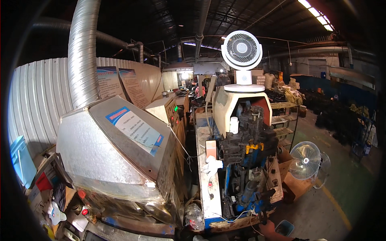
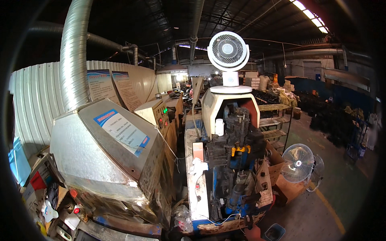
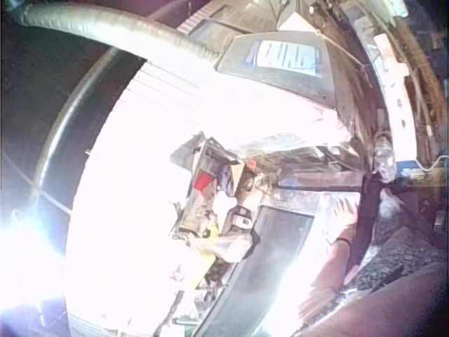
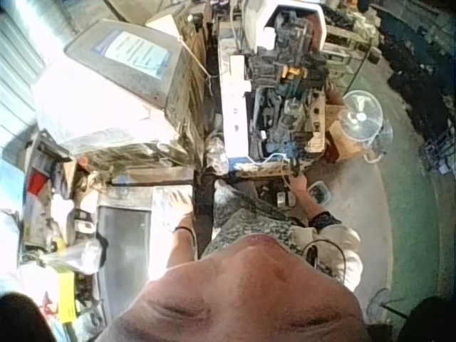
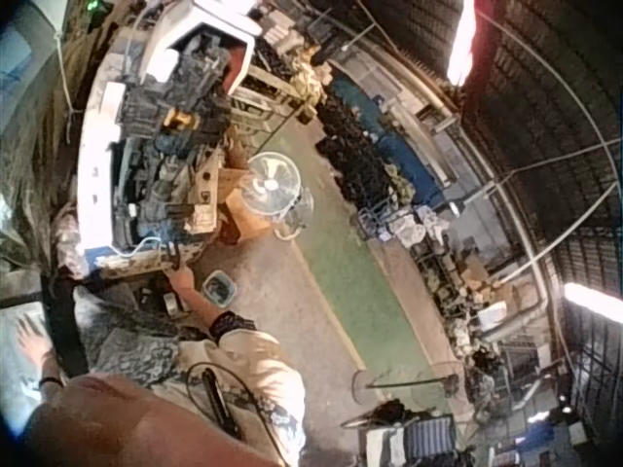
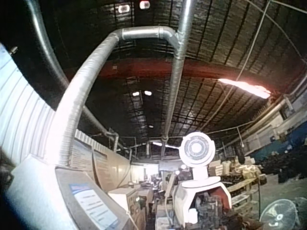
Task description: Fitting shoe uppers onto lasts and using a lasting machine to shape and secure the shoe components.
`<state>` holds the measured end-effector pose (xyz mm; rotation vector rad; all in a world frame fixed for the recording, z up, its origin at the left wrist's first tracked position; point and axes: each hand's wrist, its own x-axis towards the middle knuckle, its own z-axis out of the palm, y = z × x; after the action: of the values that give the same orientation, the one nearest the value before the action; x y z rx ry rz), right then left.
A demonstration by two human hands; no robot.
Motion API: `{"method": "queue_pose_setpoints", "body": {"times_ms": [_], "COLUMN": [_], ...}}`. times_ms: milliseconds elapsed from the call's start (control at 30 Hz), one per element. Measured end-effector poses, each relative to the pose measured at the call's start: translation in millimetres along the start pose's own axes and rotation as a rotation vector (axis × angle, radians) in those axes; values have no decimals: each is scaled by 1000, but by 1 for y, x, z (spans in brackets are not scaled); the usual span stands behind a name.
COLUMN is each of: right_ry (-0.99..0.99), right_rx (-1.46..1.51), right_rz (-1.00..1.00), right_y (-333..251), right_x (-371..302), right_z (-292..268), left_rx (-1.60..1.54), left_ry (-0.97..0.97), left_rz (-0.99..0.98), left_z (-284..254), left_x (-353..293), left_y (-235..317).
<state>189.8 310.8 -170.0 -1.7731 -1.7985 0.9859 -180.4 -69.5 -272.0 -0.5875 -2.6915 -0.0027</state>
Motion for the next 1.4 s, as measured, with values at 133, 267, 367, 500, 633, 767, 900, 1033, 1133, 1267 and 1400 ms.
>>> {"method": "queue_pose_setpoints", "body": {"times_ms": [133,267,367,500,633,767,900,1033,1133,1267,1400], "right_ry": [-39,-40,-48,-73,-82,3,-21,-14,-78,-83,-77], "right_rx": [26,33,46,14,18,38,34,48,27,39,14], "right_rz": [41,42,32,35,51,-46,-15,-27,33,22,35], "right_y": [-10,-12,-1,7,3,4,0,-1,4,-1,-9], "right_x": [-5,-6,1,9,6,0,0,-2,6,3,-5], "right_z": [-5,-5,-2,1,0,3,0,-2,-2,-3,-7], "left_rx": [26,27,23,32,42,53,62,48,41,52,64], "left_ry": [-105,-129,-111,-107,-107,-107,-108,-66,-35,-55,-73], "left_rz": [-13,-15,7,9,7,7,6,9,13,9,4], "left_z": [-17,-22,-24,-20,-18,-18,-17,-9,-2,-5,-10], "left_x": [3,4,4,4,4,4,4,2,-1,1,2], "left_y": [2,3,2,1,1,1,1,0,-1,0,0]}}
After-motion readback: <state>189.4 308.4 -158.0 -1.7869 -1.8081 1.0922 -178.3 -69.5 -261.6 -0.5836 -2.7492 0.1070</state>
